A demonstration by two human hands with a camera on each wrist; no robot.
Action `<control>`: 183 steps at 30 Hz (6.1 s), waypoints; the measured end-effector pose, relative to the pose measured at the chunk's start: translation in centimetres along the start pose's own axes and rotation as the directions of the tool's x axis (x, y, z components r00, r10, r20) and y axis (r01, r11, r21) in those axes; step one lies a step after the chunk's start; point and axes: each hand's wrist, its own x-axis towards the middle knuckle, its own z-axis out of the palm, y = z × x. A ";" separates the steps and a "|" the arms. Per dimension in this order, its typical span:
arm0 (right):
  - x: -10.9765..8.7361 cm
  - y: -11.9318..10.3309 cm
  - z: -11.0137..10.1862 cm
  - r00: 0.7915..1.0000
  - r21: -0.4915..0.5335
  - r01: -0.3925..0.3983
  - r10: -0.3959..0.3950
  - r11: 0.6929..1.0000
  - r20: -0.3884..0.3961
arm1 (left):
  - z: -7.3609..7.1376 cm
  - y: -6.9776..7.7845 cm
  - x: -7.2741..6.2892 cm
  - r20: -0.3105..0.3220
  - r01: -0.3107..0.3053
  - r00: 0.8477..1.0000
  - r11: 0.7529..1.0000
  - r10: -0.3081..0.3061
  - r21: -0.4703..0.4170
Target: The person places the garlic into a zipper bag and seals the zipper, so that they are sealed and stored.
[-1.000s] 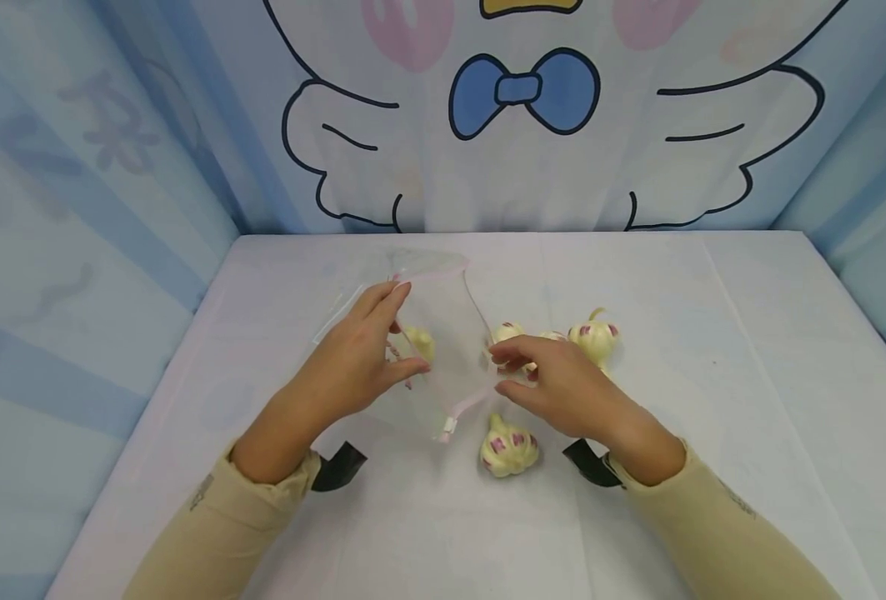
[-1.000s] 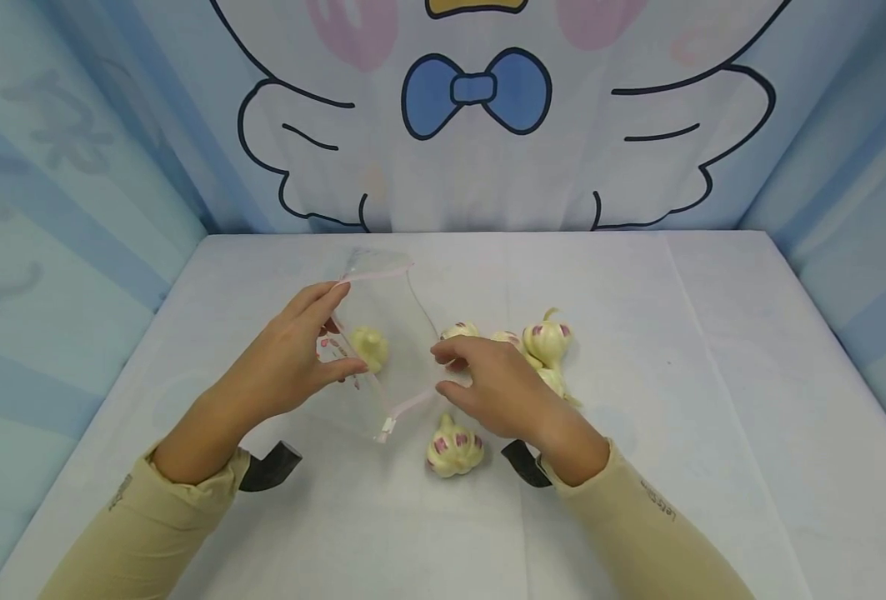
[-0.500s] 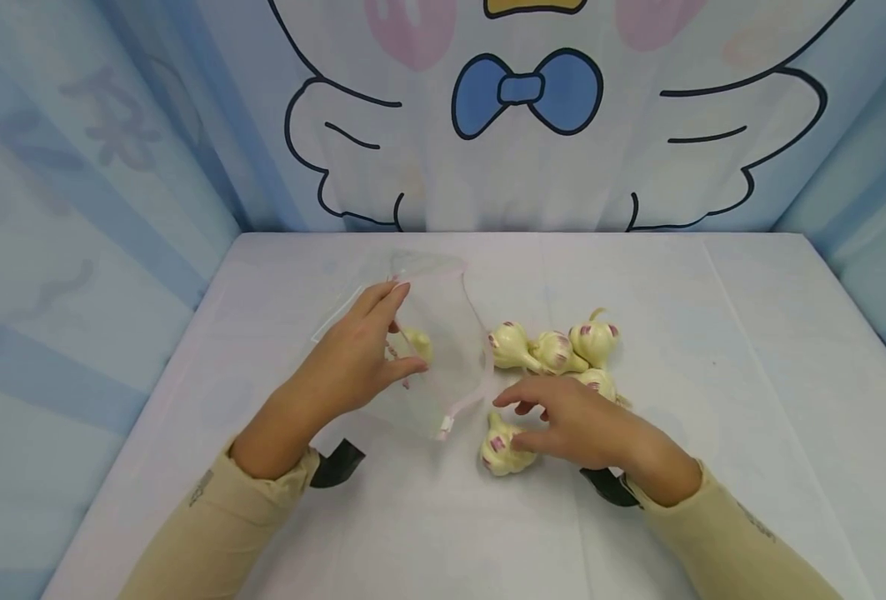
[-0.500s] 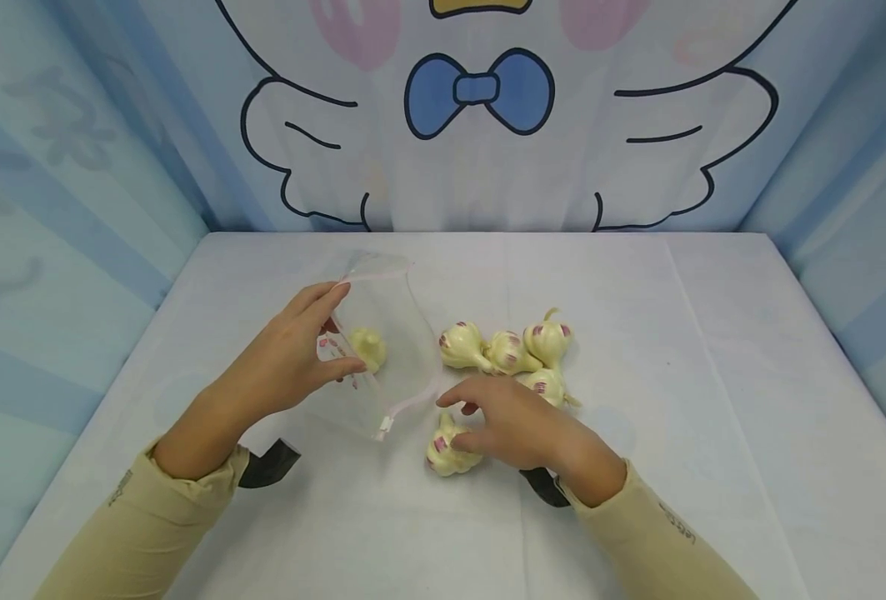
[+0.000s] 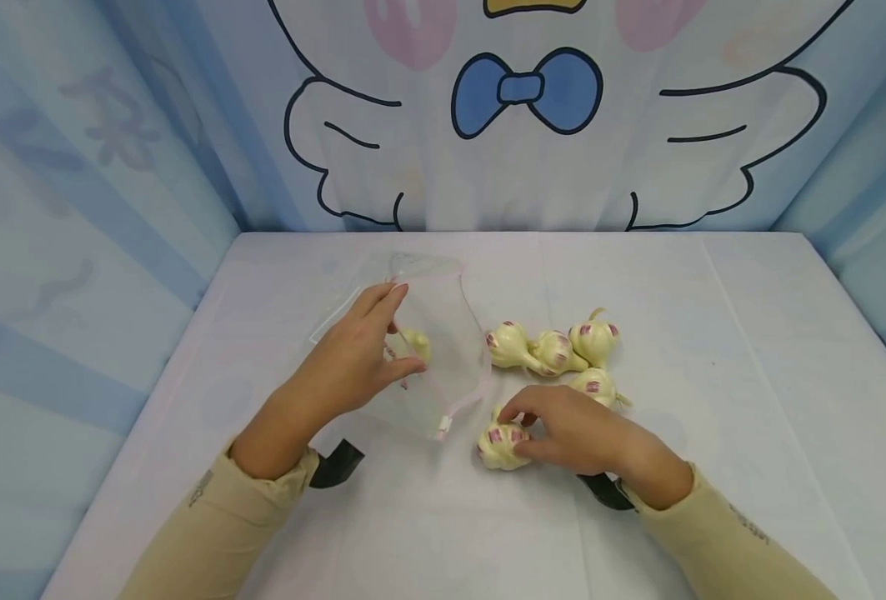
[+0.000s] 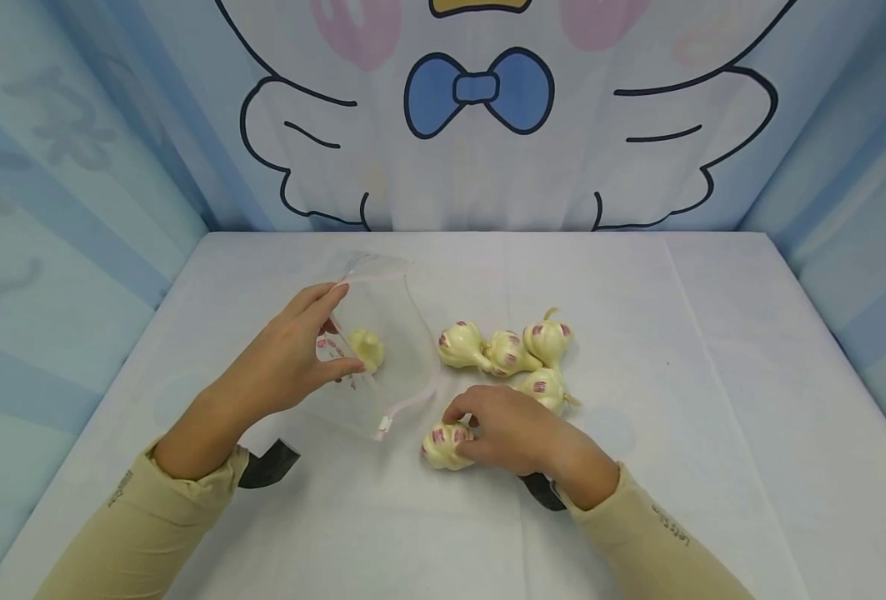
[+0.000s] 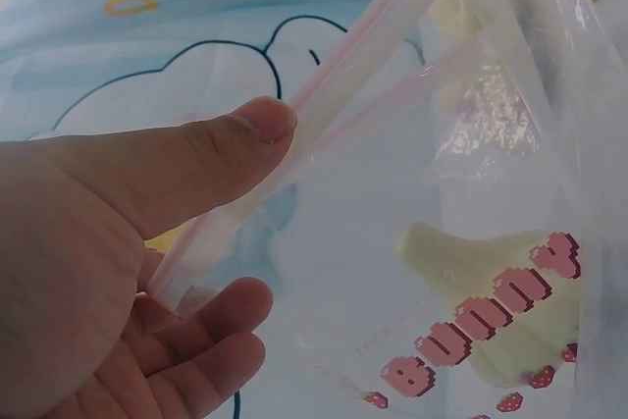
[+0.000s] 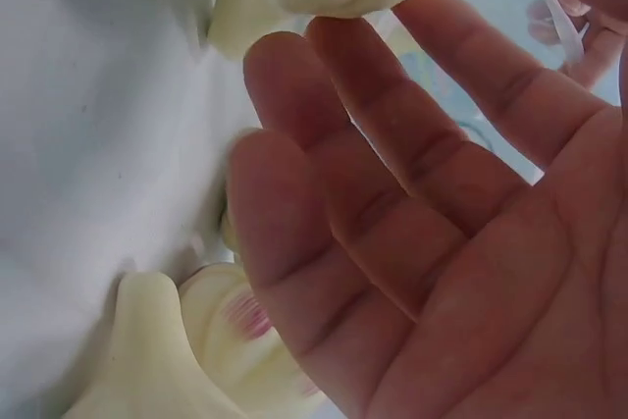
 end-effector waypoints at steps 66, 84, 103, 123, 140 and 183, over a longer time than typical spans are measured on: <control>0.3 0.6 -1.2 0.998 0.016 -0.037 0.038 0.999 -0.052 | 0.0 0.0 0.0 -0.010 -0.009 1.000 1.000 0.009 0.004; 0.4 -1.2 -2.7 0.937 0.084 0.066 -0.033 0.994 -0.348 | 0.3 0.1 0.0 -0.020 -0.018 1.000 1.000 0.018 0.021; 4.4 -2.0 0.8 0.873 0.151 -0.002 0.076 0.988 -0.483 | 0.2 0.2 -0.8 -0.054 -0.145 0.988 0.989 0.147 0.037; 6.1 -2.7 2.8 0.830 -0.069 -0.077 0.026 0.995 -0.557 | 0.6 1.3 -1.2 -0.031 -0.167 0.985 0.985 0.169 0.051; 6.3 -3.2 2.9 0.890 -0.027 -0.114 0.090 0.993 -0.446 | 1.0 1.4 -1.1 -0.053 -0.191 0.980 0.980 0.194 0.056; 7.0 -3.3 1.6 0.975 0.214 -0.156 0.185 0.964 -0.125 | 1.1 1.3 -0.8 -0.002 -0.171 0.985 0.985 0.171 0.015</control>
